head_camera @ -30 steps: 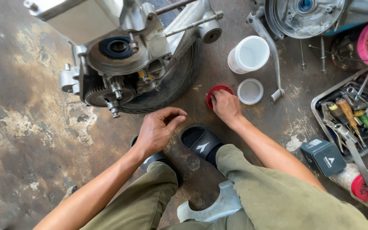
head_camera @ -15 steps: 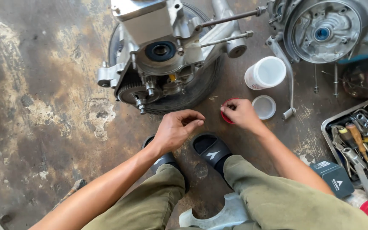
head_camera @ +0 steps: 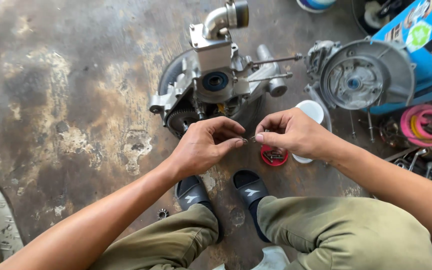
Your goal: The person sits on the workshop floor assembling a small motorcycle engine. They pick bolts from a red container, thread them by hand into the engine crankcase, and use a wrench to tighten fasteners, steadying the engine with the other hand.
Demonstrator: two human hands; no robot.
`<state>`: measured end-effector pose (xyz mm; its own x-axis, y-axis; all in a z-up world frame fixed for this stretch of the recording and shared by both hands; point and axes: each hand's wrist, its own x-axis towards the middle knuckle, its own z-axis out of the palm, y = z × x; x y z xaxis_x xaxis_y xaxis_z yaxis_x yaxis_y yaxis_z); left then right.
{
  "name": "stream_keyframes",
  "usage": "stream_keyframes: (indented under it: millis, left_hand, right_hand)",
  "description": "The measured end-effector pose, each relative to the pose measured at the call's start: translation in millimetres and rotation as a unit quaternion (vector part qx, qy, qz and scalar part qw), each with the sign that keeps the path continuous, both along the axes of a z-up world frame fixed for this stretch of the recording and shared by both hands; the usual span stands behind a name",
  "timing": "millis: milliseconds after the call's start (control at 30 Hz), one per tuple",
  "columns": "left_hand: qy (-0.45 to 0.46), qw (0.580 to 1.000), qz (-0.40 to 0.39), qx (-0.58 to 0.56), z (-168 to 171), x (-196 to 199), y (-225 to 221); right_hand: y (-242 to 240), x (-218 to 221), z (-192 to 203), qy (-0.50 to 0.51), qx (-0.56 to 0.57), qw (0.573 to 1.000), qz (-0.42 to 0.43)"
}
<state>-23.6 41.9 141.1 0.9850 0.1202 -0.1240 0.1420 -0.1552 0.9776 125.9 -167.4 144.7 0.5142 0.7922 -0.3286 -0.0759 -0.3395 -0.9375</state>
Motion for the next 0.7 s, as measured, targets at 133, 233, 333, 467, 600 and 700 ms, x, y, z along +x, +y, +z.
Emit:
stream_keyframes:
  millis: [133,233,333,467,600,700]
  left_hand:
    - [-0.033,0.999,0.022,-0.005,18,-12,0]
    - [-0.047,0.998,0.043,-0.006,21,-19,1]
    - [-0.056,0.995,0.080,0.000,28,-20,8]
    - [-0.116,0.986,0.120,0.021,55,-13,31]
    - [-0.179,0.974,0.136,-0.012,76,-1,65]
    - [-0.179,0.969,0.152,-0.079,63,9,80]
  right_hand:
    - [19,-12,43,-0.044,-0.002,0.998,0.033]
    - [32,-16,54,-0.065,-0.013,0.996,0.061]
    - [45,-15,63,-0.071,0.010,0.995,0.068]
    - [76,-15,94,-0.140,0.056,0.984,0.089]
    - [112,-11,122,-0.240,0.122,0.960,0.079]
    - [129,-11,106,-0.267,0.134,0.953,0.058]
